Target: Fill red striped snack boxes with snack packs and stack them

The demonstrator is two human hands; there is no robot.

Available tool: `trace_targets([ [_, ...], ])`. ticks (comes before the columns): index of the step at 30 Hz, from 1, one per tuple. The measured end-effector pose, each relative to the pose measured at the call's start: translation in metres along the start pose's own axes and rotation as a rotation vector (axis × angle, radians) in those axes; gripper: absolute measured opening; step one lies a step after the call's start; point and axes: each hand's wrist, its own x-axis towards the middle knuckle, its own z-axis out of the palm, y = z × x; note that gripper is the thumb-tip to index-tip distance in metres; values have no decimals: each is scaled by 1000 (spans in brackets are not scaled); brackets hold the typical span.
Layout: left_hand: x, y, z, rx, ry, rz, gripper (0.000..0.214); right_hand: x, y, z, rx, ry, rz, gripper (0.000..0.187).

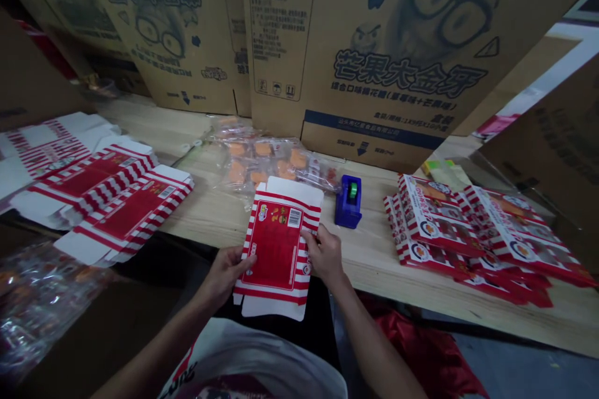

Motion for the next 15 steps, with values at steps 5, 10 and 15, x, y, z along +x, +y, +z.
trace_targets([
  [5, 6, 6, -4, 91, -44, 205, 45, -18, 12, 6, 209, -167, 194, 34],
  [10, 20, 11, -9, -34, -9, 273, 68, -51, 20, 8, 403, -336, 295, 41],
  [15, 19, 0, -12, -56, -110, 214, 74, -55, 23, 2, 372, -98, 233, 68],
])
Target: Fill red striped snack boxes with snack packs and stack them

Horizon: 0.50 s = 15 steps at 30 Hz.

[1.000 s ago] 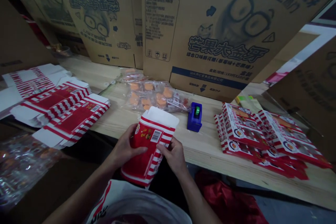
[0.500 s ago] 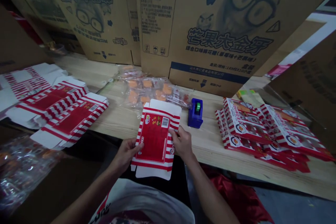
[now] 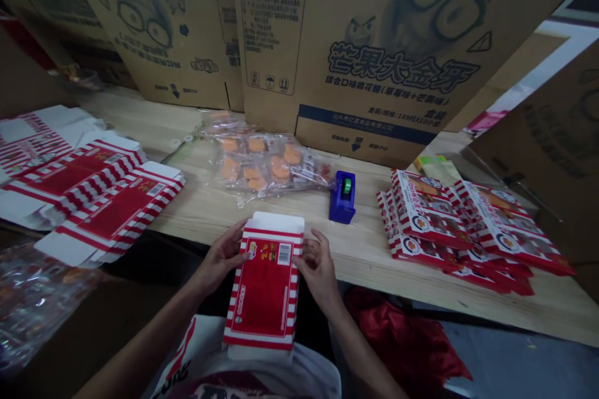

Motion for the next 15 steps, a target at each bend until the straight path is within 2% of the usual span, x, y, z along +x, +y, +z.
trace_targets([
  [4, -1, -2, -1, 23, -53, -97, 64, 11, -5, -7, -162, -20, -105, 41],
  [8, 11, -7, 1, 120, 94, -83, 29, 20, -3, -11, -213, -33, -188, 23],
  [10, 19, -9, 1, 144, 164, -59, 27, 23, 1, -14, -172, -28, -163, 22],
  [12, 27, -10, 1, 134, 188, -71, 27, 27, 3, -17, -87, -48, -92, 34],
  [14, 33, -9, -1, 142, 151, -95, 35, 30, 4, -21, -24, -137, -1, 49],
  [15, 35, -8, -3, 176, 111, -99, 40, 32, 4, -22, -21, -200, 33, 49],
])
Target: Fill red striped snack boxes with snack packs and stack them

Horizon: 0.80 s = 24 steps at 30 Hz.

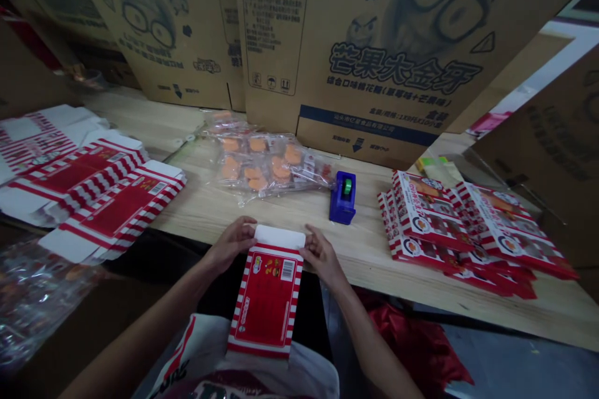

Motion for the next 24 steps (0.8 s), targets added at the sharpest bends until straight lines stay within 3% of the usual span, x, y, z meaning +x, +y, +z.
trace_targets([
  [3, 3, 2, -5, 167, -99, 46, 32, 0, -3, -3, -106, -98, -30, 25],
  [8, -2, 4, -10, 343, -147, 130, 17, -11, -7, 0, -299, -67, -234, 20],
  [15, -7, 17, -5, 736, -192, 299, 17, -16, -14, 4, -248, -39, -54, 22],
  [20, 3, 29, -1, 645, -214, 215, 17, -5, -32, 4, -197, -16, 35, 22],
  [24, 5, 28, 2, 615, -225, 205, 15, -2, -37, 3, -251, -20, -3, 15],
])
